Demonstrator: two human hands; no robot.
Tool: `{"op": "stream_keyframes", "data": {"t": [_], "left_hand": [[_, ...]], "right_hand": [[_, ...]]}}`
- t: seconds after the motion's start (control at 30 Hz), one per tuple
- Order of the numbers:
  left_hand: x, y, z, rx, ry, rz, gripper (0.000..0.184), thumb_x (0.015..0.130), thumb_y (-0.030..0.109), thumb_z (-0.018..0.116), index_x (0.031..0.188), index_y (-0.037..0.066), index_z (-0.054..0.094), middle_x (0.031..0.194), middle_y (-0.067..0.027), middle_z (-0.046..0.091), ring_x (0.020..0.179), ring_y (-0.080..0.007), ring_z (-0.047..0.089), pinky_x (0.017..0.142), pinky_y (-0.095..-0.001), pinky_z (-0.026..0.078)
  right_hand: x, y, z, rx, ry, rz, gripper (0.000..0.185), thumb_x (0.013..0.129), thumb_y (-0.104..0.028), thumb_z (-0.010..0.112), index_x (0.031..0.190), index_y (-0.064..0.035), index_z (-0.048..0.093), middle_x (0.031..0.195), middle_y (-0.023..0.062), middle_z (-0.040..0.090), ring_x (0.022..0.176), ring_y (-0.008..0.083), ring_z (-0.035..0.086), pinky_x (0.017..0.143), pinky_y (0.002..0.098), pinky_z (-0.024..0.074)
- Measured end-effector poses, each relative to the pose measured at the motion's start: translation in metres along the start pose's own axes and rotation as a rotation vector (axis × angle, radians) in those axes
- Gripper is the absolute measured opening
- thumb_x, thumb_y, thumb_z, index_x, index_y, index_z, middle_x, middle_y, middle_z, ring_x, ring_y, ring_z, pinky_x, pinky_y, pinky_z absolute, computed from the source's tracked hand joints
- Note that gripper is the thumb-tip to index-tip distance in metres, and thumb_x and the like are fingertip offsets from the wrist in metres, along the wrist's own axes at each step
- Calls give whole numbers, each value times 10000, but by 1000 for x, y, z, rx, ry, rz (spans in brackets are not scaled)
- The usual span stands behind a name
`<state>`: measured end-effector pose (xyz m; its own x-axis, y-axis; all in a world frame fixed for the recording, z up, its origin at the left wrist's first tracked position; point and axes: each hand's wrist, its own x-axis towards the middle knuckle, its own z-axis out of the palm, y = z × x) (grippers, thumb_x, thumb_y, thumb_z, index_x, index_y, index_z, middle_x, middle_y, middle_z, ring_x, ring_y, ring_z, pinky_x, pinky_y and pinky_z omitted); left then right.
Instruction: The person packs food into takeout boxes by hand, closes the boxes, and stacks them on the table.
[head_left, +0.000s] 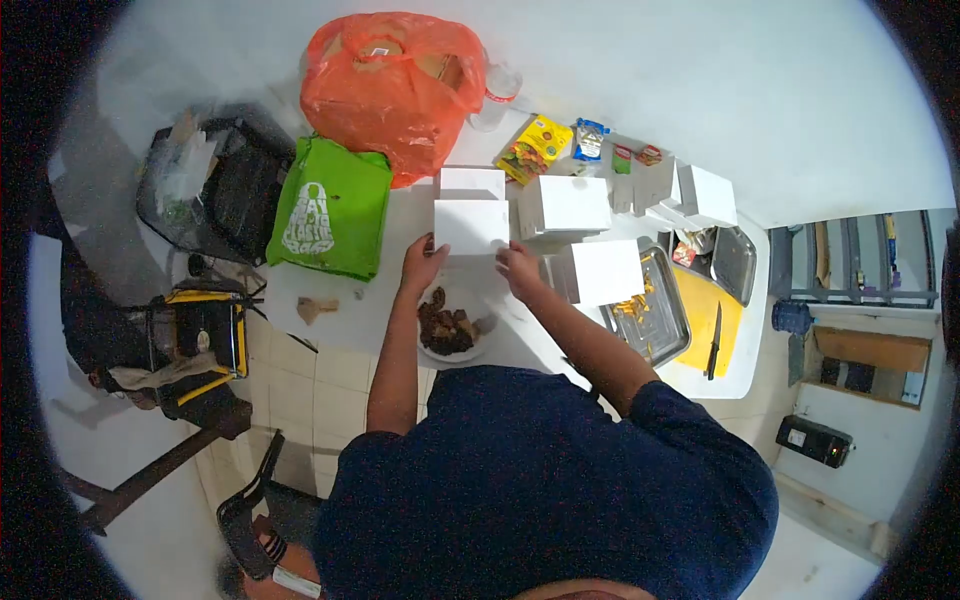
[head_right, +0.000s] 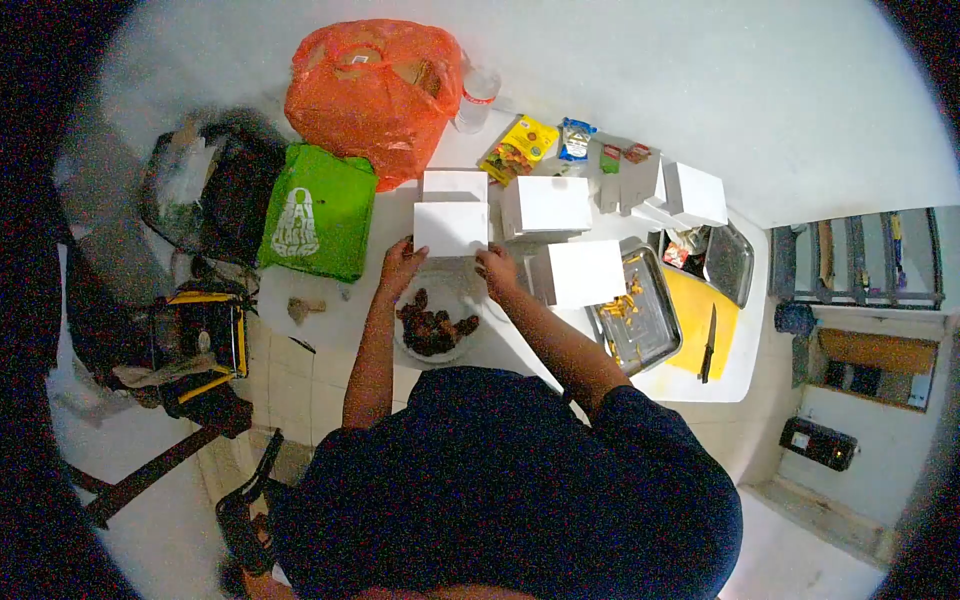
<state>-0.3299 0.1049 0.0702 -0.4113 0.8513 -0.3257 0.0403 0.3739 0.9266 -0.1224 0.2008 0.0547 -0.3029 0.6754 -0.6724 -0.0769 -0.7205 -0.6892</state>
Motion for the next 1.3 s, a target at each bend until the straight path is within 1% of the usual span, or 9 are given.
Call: {"op": "stream_keyframes", "data": {"t": [0.1, 0.2, 0.4, 0.5, 0.6, 0.8, 1.03, 1.13, 1.3], "left_hand": [[21, 4, 8, -114, 61, 78, 423, 853, 237, 671, 1197, 10, 574, 1061, -124, 641, 987, -236, 601, 881, -364, 471], [42, 1, 12, 210, 151, 241, 439, 863, 281, 643, 1204, 16, 565, 1089, -181, 630, 1028, -318, 590, 930, -412, 445], [97, -36, 29, 300, 223, 125, 477, 887, 348, 585, 1226, 15, 539, 1131, -227, 614, 1082, -385, 564, 947, -455, 427], [117, -40, 28, 50, 174, 217, 483, 890, 364, 579, 1212, 6, 551, 1127, -231, 620, 1052, -388, 580, 931, -456, 439], [133, -40, 27, 156, 199, 277, 476, 884, 384, 582, 1176, 8, 581, 1108, -220, 633, 1007, -381, 599, 896, -442, 455], [124, -36, 19, 91, 40, 59, 484, 875, 423, 586, 1126, 10, 612, 1087, -202, 643, 983, -336, 615, 849, -427, 460], [85, -43, 27, -65, 123, 36, 518, 890, 429, 587, 1228, 35, 586, 1145, -164, 642, 1043, -276, 607, 920, -360, 441], [38, -5, 20, -240, 166, -76, 555, 897, 434, 594, 1286, 39, 554, 1196, -145, 630, 1089, -244, 587, 951, -337, 422], [3, -3, 18, -191, 372, 35, 545, 890, 414, 630, 1276, 34, 569, 1185, -132, 629, 1077, -221, 579, 929, -336, 434]], "right_hand": [[25, -7, 12, 34, 52, -38, 449, 841, -62, 583, 1256, -87, 411, 1038, 84, 547, 968, 228, 542, 810, 393, 470], [43, -18, 27, 15, 79, -58, 489, 875, -123, 548, 1330, -102, 370, 1130, 90, 519, 1007, 244, 510, 825, 411, 468], [63, -37, 42, -135, 71, -13, 513, 913, -327, 559, 1367, -171, 378, 1246, 45, 474, 1084, 256, 461, 882, 475, 437], [74, -41, 41, -91, 65, -8, 489, 914, -402, 562, 1325, -181, 419, 1231, 30, 487, 1098, 250, 455, 899, 484, 421], [78, -47, 39, -95, 44, 51, 446, 921, -418, 556, 1280, -179, 446, 1213, 23, 508, 1094, 245, 471, 912, 488, 412], [75, -39, 34, -37, 20, 61, 417, 925, -405, 551, 1257, -171, 452, 1152, 24, 532, 1048, 246, 509, 910, 474, 420], [40, -34, 34, 100, 97, 90, 402, 852, -389, 635, 1154, -139, 547, 1126, 53, 547, 987, 226, 513, 836, 405, 444], [29, -26, 32, 65, -117, 65, 428, 839, -387, 651, 1147, -109, 546, 1120, 53, 535, 926, 235, 515, 790, 375, 446], [-21, -31, 40, -43, -33, 23, 479, 844, -387, 701, 1119, -98, 436, 1036, 62, 511, 881, 214, 518, 771, 403, 469]]}}
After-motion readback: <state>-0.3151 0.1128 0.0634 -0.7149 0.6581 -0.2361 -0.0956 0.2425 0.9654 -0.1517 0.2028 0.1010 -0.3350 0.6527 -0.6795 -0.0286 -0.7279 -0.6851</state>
